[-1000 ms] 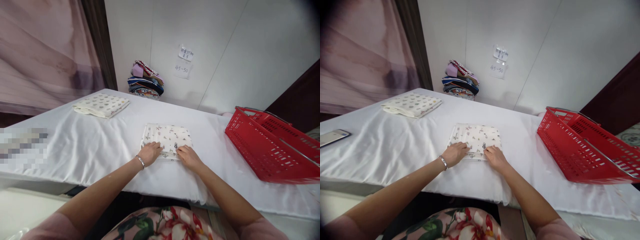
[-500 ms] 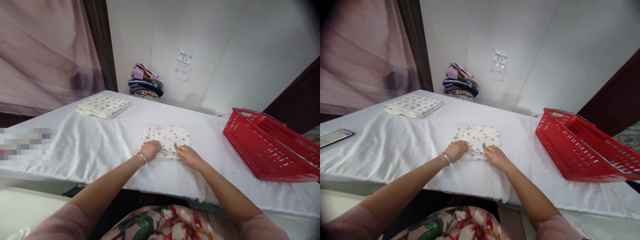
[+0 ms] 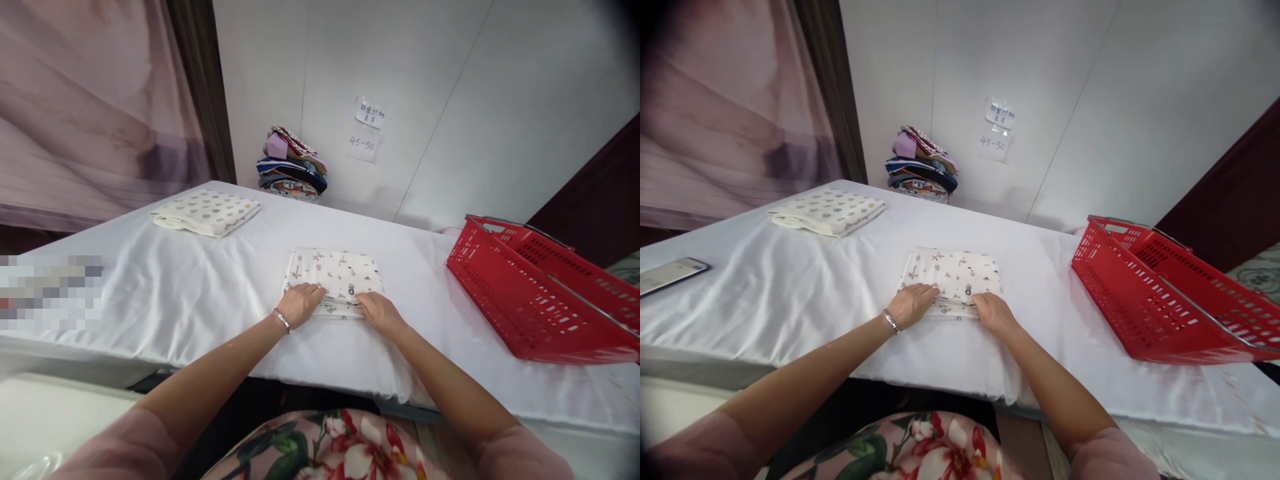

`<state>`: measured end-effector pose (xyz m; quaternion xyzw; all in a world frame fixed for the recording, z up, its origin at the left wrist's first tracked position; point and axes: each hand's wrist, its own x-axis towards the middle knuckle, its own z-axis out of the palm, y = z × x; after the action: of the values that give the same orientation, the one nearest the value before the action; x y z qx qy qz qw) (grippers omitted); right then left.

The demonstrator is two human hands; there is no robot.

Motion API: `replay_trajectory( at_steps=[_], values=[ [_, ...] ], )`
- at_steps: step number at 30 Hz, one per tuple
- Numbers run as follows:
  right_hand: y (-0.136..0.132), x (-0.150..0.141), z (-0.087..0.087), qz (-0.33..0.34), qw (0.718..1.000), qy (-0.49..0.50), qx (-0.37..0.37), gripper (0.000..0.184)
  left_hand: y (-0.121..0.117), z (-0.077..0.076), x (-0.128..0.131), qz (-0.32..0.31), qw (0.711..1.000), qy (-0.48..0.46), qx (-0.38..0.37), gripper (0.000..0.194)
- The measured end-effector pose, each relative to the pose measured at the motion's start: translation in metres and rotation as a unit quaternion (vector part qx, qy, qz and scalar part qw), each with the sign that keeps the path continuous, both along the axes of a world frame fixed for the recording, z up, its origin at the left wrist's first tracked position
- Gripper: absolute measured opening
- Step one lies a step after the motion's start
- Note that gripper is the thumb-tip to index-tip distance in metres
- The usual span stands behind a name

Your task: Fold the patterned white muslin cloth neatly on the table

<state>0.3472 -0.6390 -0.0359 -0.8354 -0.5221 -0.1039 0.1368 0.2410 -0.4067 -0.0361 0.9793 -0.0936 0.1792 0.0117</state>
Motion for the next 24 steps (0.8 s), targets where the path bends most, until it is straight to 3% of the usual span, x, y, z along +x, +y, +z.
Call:
replay_trajectory(
  at_steps=[11,17,24],
  values=[
    [-0.009,0.003,-0.004,0.072,0.996,-0.028,0.032,0.025,0.000,-0.002,-0.005,-0.031,1.000,0.002,-0.005,0.027],
    [-0.008,0.001,-0.004,0.063,0.996,-0.055,0.040,0.026,-0.003,0.004,-0.007,-0.027,0.999,0.018,-0.008,0.023],
    [-0.006,-0.005,0.010,0.072,0.997,-0.016,-0.003,0.028,-0.005,0.012,-0.004,-0.012,0.998,0.063,0.014,0.017]
  ],
)
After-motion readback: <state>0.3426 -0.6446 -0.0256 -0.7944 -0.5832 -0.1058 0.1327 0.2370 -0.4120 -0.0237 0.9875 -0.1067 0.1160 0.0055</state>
